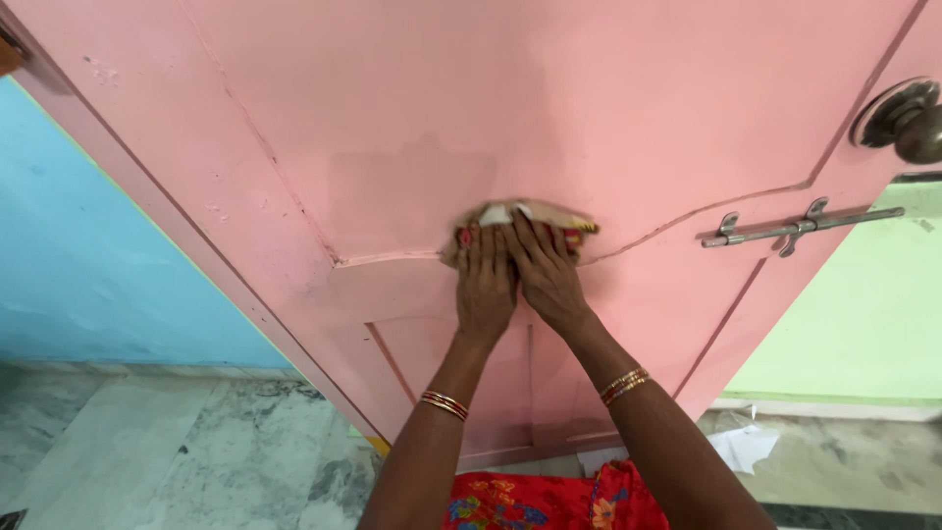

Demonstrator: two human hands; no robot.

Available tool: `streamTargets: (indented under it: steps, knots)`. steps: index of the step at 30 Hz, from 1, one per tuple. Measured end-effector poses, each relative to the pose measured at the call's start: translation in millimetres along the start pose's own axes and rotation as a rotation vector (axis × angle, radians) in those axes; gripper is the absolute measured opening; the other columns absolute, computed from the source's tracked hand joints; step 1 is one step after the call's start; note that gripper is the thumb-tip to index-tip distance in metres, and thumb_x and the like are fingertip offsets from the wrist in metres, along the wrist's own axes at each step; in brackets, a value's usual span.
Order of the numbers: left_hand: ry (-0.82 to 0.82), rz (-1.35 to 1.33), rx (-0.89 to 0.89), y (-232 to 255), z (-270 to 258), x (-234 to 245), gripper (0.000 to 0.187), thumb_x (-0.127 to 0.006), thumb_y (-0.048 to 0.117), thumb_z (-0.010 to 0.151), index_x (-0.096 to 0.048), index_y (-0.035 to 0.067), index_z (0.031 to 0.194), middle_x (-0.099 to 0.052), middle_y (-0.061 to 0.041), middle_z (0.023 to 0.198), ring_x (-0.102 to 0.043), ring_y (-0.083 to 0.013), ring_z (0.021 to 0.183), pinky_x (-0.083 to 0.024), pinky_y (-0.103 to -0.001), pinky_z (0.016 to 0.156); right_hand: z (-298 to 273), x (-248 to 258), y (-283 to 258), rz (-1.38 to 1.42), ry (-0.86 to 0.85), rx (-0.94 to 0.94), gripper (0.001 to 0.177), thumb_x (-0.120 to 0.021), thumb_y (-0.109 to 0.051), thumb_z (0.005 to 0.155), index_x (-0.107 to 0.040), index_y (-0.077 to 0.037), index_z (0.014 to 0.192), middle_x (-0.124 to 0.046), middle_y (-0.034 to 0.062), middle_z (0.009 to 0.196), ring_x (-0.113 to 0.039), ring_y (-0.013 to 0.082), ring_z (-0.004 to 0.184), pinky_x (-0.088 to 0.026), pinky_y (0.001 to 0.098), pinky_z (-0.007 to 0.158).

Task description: The person wipes the surface of a pink door using a cloth. They move the cloth in circular and back-and-forth motions across the door panels, covering the area around the handle and latch.

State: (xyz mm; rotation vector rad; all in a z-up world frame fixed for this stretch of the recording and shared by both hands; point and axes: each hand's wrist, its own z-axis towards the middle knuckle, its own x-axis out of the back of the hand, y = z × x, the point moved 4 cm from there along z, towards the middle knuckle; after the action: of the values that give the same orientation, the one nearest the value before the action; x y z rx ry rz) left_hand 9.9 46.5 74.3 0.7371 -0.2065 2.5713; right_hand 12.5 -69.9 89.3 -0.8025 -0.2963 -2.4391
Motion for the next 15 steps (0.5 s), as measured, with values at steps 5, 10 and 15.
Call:
streamTargets:
  steps: [5,10,15]
  knots:
    - [-0.025,-0.061,-0.068,37,2,-28,0.061,-0.059,0.024,0.099,-0.045,-0.006,0.150,-0.048,-0.025,0.153,-0.036,-0.0387,0.149,-0.023,-0.054,0.123,-33,4,39,-0.027,-0.015,-0.066,0.070,-0.055,0.000,0.089,-0.037,0.001,0.156,-0.031,0.0210,0.165,-0.027,0.0362,0.155,-0.020,0.0568,0.126]
    - [-0.045,-0.019,-0.178,59,36,-37,0.057,-0.056,0.024,0.101,-0.046,-0.001,0.152,-0.048,-0.014,0.159,-0.037,-0.0315,0.154,-0.024,-0.047,0.129,-25,29,71,0.055,0.061,-0.169,0.068,-0.055,-0.001,0.093,-0.033,0.002,0.157,-0.026,0.0258,0.165,-0.024,0.0419,0.154,-0.017,0.0602,0.124]
    - [-0.004,0.039,-0.242,54,91,-16,0.059,-0.052,0.025,0.103,-0.041,0.002,0.157,-0.041,-0.012,0.164,-0.034,-0.0252,0.154,-0.023,-0.044,0.128,21,60,72,0.056,0.180,-0.197,0.066,-0.052,0.003,0.096,-0.032,0.005,0.158,-0.027,0.0286,0.166,-0.022,0.0439,0.157,-0.017,0.0624,0.125]
